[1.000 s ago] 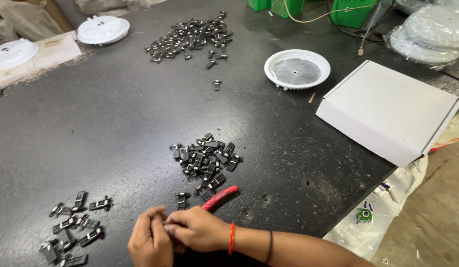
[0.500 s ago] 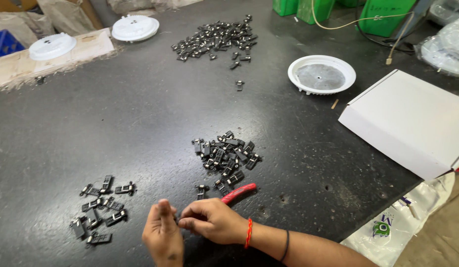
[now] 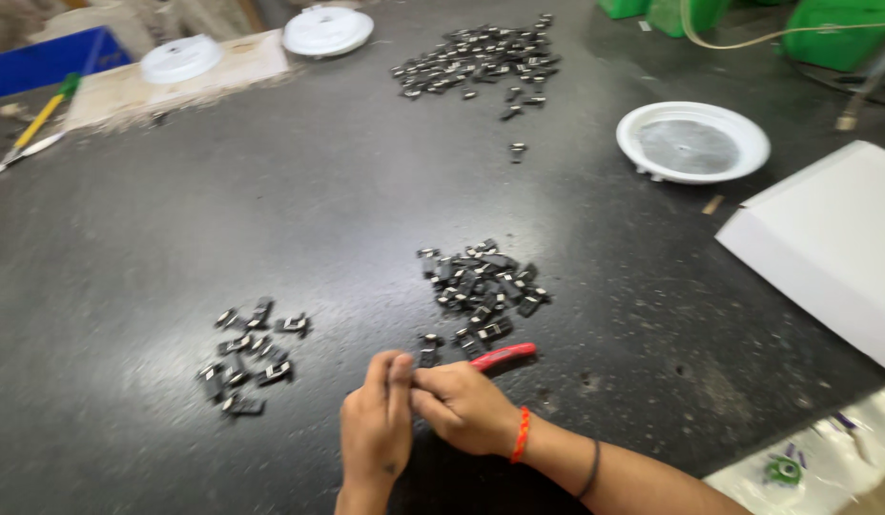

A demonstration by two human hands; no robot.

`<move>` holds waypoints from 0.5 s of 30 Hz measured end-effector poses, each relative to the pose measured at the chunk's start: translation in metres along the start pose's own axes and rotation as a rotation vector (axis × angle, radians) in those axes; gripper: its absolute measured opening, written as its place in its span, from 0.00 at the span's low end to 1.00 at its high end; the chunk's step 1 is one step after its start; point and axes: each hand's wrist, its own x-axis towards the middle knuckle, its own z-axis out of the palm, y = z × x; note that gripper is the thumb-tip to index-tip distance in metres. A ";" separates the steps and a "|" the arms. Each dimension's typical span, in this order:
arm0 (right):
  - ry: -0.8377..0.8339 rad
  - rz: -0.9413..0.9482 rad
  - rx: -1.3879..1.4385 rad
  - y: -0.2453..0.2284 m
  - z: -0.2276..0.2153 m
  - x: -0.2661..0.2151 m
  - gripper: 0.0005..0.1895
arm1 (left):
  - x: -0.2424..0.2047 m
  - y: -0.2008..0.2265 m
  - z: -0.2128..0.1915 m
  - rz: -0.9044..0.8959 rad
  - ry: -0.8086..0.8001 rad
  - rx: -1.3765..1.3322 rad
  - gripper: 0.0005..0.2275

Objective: The person uses red-handled pliers to manipulate small black plastic components on a dark workbench. They repeatedly pick up a component, adjust it with the pliers, and place it into a separate pile, continuing this process throughout the clip.

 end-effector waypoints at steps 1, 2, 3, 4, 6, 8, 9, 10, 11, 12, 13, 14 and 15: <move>0.008 -0.019 0.004 0.002 0.002 -0.001 0.09 | 0.000 0.002 0.000 -0.113 -0.055 -0.063 0.09; 0.012 -0.040 0.013 0.005 0.005 -0.001 0.10 | 0.001 0.003 -0.002 -0.101 -0.043 -0.080 0.08; 0.010 0.015 0.005 0.007 0.009 -0.001 0.10 | 0.002 0.003 -0.007 -0.089 -0.031 -0.097 0.08; 0.006 0.069 -0.003 0.011 0.011 -0.001 0.11 | 0.005 0.004 -0.012 -0.076 -0.017 -0.112 0.08; 0.023 -0.020 -0.001 0.015 0.008 -0.003 0.15 | 0.012 0.005 -0.028 -0.023 0.261 -0.081 0.09; 0.073 -0.003 0.195 0.017 -0.001 -0.006 0.19 | 0.017 0.007 -0.045 -0.051 0.415 -0.238 0.09; 0.096 0.160 0.372 0.018 -0.006 -0.007 0.20 | 0.017 0.008 -0.052 -0.104 0.434 -0.414 0.09; 0.121 0.328 0.544 0.018 -0.007 -0.006 0.21 | 0.016 0.009 -0.057 -0.153 0.447 -0.591 0.10; 0.082 0.360 0.562 0.018 -0.007 -0.005 0.18 | 0.012 0.011 -0.054 -0.200 0.338 -0.594 0.11; 0.051 0.393 0.579 0.018 -0.005 -0.003 0.16 | 0.009 0.014 -0.047 -0.244 0.221 -0.595 0.12; 0.020 0.427 0.595 0.018 -0.002 0.001 0.15 | 0.005 0.015 -0.041 -0.058 0.162 -0.515 0.11; 0.023 0.453 0.616 0.017 0.001 0.001 0.14 | 0.000 0.015 -0.034 0.122 0.098 -0.436 0.10; 0.027 0.480 0.637 0.015 0.004 0.000 0.14 | -0.005 0.014 -0.029 0.124 0.058 -0.398 0.09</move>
